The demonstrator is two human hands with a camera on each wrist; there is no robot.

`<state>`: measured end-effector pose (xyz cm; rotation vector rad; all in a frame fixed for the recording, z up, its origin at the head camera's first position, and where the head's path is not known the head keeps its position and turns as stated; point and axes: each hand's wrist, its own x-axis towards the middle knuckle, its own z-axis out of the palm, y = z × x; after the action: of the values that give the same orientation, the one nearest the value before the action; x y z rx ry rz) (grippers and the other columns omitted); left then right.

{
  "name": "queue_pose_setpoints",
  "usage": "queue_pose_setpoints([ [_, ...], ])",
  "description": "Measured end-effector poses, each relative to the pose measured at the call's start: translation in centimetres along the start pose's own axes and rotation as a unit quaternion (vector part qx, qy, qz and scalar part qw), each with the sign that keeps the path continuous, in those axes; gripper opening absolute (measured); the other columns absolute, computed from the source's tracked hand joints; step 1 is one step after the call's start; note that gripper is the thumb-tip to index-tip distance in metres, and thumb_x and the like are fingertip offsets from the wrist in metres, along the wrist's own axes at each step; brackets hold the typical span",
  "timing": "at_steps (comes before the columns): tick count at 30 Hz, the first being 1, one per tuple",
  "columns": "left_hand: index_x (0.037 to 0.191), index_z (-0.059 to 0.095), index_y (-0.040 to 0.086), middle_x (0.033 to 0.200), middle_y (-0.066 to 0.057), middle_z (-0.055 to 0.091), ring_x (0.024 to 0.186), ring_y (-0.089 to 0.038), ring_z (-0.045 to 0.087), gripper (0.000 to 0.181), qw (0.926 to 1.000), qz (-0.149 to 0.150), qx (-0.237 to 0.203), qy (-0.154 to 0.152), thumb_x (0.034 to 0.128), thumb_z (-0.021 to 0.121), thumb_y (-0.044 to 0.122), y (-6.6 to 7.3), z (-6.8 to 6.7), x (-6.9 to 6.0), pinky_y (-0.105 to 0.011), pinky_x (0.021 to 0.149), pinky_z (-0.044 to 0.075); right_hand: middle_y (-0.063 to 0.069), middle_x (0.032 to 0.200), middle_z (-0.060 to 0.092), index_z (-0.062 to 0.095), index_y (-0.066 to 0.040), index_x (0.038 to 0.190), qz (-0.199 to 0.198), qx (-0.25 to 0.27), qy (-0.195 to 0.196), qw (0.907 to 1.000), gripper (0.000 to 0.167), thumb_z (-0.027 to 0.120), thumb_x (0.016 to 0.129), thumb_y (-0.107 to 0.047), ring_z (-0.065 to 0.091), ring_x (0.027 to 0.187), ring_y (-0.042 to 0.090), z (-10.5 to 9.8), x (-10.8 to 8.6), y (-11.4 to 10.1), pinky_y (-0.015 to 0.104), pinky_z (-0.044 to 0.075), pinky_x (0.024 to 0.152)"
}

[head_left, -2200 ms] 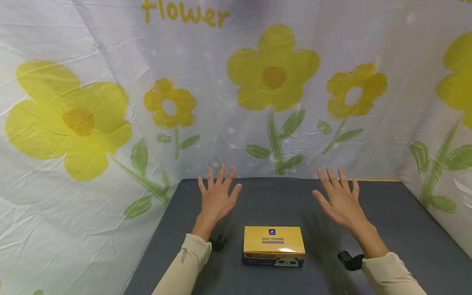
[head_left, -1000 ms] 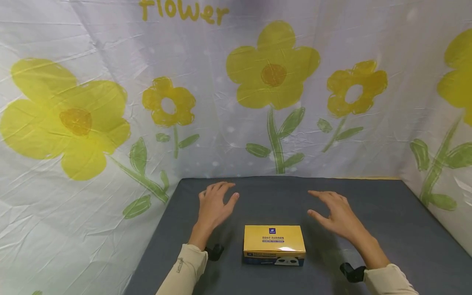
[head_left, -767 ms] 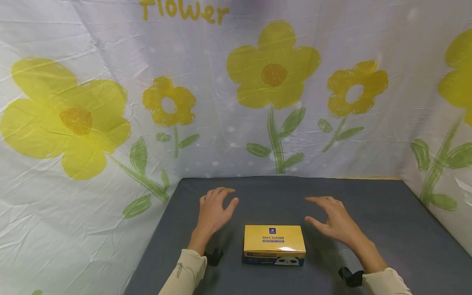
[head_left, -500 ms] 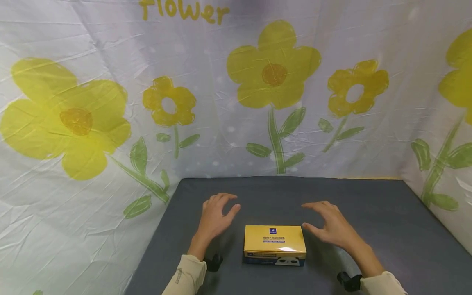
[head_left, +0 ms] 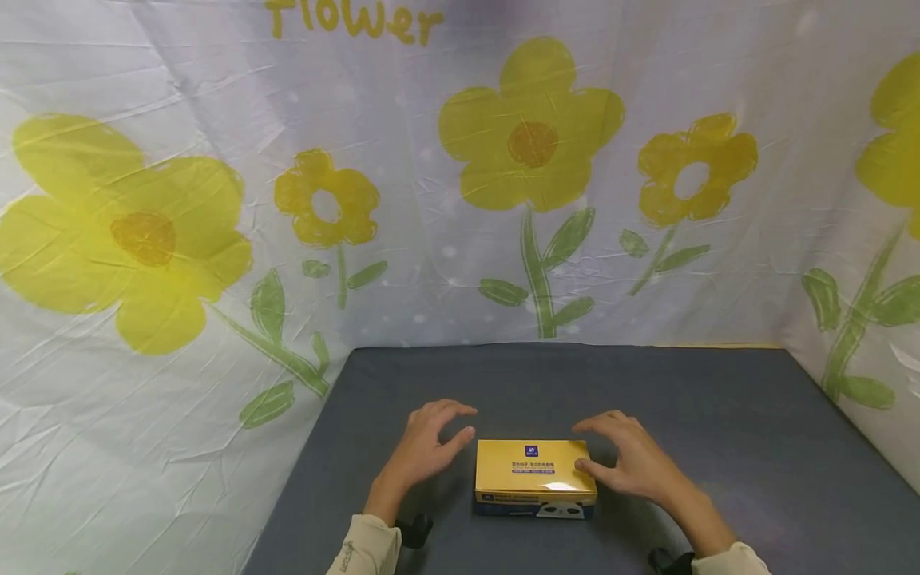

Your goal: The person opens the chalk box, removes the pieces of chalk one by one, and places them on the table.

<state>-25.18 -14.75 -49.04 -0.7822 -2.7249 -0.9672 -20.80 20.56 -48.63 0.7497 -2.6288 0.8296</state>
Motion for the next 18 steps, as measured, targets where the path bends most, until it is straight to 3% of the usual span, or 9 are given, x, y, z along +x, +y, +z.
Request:
queue_pose_setpoints([
  [4,0.136,0.062,0.031,0.141,0.001,0.060,0.138,-0.032,0.049,0.042,0.9980,-0.021,-0.041,-0.045,0.0971,0.064,0.048,0.0,0.3,-0.4,-0.069,0.113,0.025,-0.007,0.113,0.072,0.073,-0.024,0.118,-0.009,0.002,-0.003,1.0000,0.039,0.085,0.082,-0.033,0.062,0.105,0.020,0.3,0.0,-0.2,0.058,0.047,0.088],
  [8,0.142,0.055,0.036,0.150,0.001,0.053,0.145,-0.035,0.042,0.061,0.9908,-0.048,-0.087,-0.092,0.0875,0.073,0.055,-0.1,0.7,-0.8,-0.075,0.113,0.021,-0.004,0.115,0.073,0.074,-0.022,0.115,-0.016,0.001,-0.003,0.9999,0.039,0.087,0.080,-0.033,0.061,0.106,0.020,0.6,0.2,-0.2,0.058,0.047,0.089],
  [13,0.152,0.046,0.030,0.157,-0.002,0.046,0.145,-0.037,0.043,0.091,0.9808,-0.078,-0.120,-0.132,0.0744,0.085,0.055,-0.3,1.8,-1.5,-0.071,0.109,0.034,0.001,0.119,0.072,0.073,-0.023,0.109,-0.020,0.015,-0.012,0.9996,0.035,0.087,0.079,-0.035,0.060,0.106,0.019,1.1,0.3,-0.5,0.057,0.046,0.088],
  [18,0.158,0.038,0.022,0.157,-0.005,0.046,0.140,-0.035,0.047,0.106,0.9689,-0.112,-0.156,-0.157,0.0701,0.089,0.053,-0.7,3.4,-2.0,-0.065,0.107,0.041,-0.001,0.119,0.072,0.073,-0.028,0.107,-0.021,0.019,-0.026,0.9992,0.032,0.085,0.080,-0.041,0.058,0.106,0.017,1.9,0.2,-0.7,0.053,0.042,0.089],
])
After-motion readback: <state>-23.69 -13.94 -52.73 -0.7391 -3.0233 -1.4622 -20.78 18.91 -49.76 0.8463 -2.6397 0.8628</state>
